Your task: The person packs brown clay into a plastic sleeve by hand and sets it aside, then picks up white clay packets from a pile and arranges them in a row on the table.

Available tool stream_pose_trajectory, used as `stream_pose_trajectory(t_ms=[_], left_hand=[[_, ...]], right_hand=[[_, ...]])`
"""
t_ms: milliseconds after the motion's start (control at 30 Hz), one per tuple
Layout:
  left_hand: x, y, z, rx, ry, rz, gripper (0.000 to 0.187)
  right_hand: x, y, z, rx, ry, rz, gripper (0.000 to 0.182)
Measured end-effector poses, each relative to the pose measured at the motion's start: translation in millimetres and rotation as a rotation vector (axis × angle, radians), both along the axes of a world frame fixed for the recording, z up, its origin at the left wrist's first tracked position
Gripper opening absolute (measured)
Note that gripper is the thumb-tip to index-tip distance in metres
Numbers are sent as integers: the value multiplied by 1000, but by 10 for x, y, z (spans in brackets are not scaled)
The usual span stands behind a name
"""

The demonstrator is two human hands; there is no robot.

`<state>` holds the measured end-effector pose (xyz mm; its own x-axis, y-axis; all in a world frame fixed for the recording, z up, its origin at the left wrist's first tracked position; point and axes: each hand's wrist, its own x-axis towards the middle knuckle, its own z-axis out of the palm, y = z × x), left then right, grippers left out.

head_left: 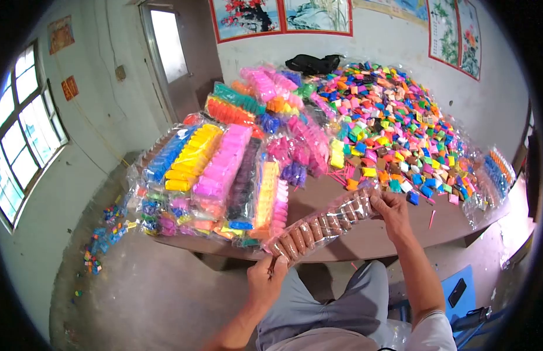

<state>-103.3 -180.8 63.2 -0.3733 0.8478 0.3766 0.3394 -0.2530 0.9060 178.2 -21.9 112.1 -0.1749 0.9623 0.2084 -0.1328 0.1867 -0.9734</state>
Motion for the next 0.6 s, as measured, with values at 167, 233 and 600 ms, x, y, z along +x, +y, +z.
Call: stream_pose_trajectory(t_ms=[167, 233, 600], left_hand=[[-135, -96, 5, -32, 31, -16, 25], [-192, -105, 2, 6, 7, 7, 22], [-141, -185, -196, 70, 33, 37, 18]], right_hand=[[-157, 59, 24, 11, -16, -2, 25], [-236, 78, 69, 78, -17, -3, 24], [-273, 95, 33, 66, -43, 48, 22]])
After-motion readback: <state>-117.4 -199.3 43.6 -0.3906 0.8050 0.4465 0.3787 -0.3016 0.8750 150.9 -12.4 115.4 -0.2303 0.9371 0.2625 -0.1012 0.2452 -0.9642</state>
